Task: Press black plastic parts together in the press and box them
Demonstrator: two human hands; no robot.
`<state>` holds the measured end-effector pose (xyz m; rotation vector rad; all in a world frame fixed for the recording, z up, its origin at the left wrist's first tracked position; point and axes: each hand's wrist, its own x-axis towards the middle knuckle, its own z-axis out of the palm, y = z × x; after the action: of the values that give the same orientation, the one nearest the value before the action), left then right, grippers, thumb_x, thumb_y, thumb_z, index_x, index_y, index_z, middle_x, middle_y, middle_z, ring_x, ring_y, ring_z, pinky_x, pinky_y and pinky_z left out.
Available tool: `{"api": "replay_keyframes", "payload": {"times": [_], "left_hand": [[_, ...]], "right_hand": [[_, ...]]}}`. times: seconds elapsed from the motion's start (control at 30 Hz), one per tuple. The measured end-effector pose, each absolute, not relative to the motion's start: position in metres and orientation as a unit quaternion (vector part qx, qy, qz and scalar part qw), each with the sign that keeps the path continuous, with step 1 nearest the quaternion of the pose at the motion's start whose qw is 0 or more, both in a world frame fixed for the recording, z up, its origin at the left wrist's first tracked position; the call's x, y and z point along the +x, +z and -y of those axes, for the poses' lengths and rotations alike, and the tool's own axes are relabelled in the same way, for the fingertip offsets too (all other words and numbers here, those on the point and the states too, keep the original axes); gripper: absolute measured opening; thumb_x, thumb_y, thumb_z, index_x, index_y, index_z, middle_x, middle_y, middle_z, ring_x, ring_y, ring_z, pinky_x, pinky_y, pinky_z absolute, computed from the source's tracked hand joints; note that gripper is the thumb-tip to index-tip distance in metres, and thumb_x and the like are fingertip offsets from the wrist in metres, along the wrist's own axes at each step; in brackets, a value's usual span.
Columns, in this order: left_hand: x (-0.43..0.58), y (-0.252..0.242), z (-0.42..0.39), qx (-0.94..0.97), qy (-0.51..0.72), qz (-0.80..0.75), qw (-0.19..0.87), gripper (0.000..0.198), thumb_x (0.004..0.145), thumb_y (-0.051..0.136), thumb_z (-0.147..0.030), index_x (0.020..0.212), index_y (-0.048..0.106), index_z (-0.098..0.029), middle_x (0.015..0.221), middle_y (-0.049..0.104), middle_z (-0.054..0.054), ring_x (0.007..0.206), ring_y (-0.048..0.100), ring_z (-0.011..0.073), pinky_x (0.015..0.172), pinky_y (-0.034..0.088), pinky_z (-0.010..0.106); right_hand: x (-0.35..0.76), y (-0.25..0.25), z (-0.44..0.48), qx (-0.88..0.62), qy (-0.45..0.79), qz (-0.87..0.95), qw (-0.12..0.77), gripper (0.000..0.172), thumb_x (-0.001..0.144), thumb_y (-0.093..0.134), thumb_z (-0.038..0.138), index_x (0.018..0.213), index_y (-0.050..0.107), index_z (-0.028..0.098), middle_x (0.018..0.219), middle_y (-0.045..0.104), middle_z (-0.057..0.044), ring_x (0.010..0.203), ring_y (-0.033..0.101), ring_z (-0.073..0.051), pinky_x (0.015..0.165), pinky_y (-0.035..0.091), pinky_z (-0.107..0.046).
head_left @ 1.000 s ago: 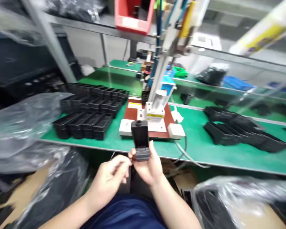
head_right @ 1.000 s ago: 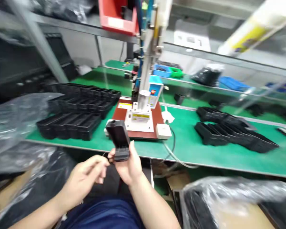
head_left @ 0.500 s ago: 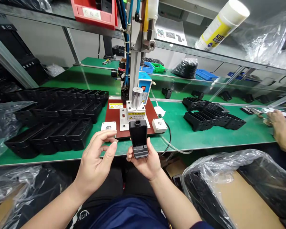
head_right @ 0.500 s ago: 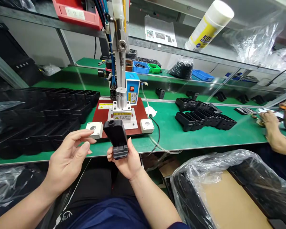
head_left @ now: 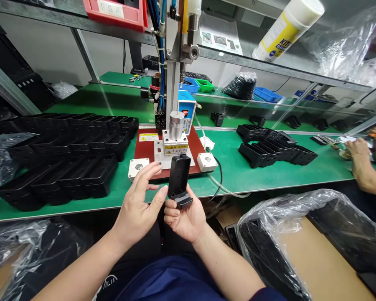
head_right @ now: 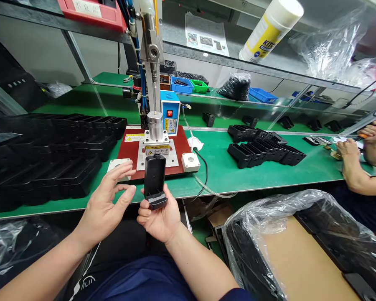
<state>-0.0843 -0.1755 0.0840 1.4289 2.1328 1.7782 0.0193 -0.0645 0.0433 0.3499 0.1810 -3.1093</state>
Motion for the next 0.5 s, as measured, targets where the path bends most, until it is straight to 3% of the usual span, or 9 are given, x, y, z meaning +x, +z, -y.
{"api": "replay_keyframes", "payload": {"times": [0.1, 0.17, 0.23, 0.33, 0.5], "left_hand": [[-0.091, 0.077, 0.172, 0.481, 0.584, -0.651, 0.056, 0.061, 0.088, 0.061, -0.029, 0.143, 0.036, -0.029, 0.150, 0.037, 0.010, 0.133, 0.043, 0.0271, 0.100, 0.048, 0.041], [-0.092, 0.073, 0.172, 0.496, 0.603, -0.612, 0.127, 0.062, 0.087, 0.062, -0.031, 0.143, 0.035, -0.026, 0.144, 0.045, 0.013, 0.129, 0.048, 0.0278, 0.104, 0.045, 0.045], [-0.087, 0.067, 0.173, 0.492, 0.631, -0.564, 0.204, 0.050, 0.089, 0.059, -0.033, 0.135, 0.043, -0.024, 0.126, 0.059, 0.013, 0.114, 0.059, 0.0262, 0.097, 0.050, 0.043], [-0.072, 0.057, 0.175, 0.456, 0.677, -0.528, 0.233, 0.030, 0.090, 0.058, -0.034, 0.117, 0.053, -0.024, 0.101, 0.063, 0.006, 0.092, 0.066, 0.0210, 0.082, 0.056, 0.036], [-0.058, 0.048, 0.179, 0.406, 0.709, -0.548, 0.179, 0.028, 0.089, 0.061, -0.037, 0.112, 0.054, -0.023, 0.102, 0.062, 0.006, 0.093, 0.065, 0.0214, 0.086, 0.054, 0.040]], "right_hand": [[0.028, 0.033, 0.065, 0.109, -0.986, -0.069, 0.110, 0.080, 0.095, 0.004, 0.069, 0.087, 0.060, 0.012, 0.057, 0.048, -0.001, 0.041, 0.032, -0.009, 0.040, 0.027, -0.017], [0.036, 0.022, 0.064, 0.091, -0.971, -0.092, 0.201, 0.087, 0.092, -0.004, 0.071, 0.091, 0.060, 0.011, 0.053, 0.050, -0.002, 0.037, 0.032, -0.009, 0.035, 0.025, -0.018], [0.045, 0.009, 0.064, 0.066, -0.956, -0.118, 0.262, 0.095, 0.089, -0.012, 0.070, 0.098, 0.061, 0.009, 0.051, 0.052, -0.005, 0.033, 0.036, -0.012, 0.032, 0.028, -0.020], [0.055, -0.007, 0.064, 0.060, -0.947, -0.143, 0.280, 0.102, 0.087, -0.016, 0.071, 0.099, 0.061, 0.005, 0.049, 0.056, -0.008, 0.030, 0.041, -0.015, 0.028, 0.032, -0.022], [0.062, -0.003, 0.055, 0.144, -0.939, -0.180, 0.256, 0.093, 0.090, -0.004, 0.072, 0.087, 0.060, 0.005, 0.051, 0.059, -0.011, 0.030, 0.044, -0.014, 0.028, 0.036, -0.022]]}}
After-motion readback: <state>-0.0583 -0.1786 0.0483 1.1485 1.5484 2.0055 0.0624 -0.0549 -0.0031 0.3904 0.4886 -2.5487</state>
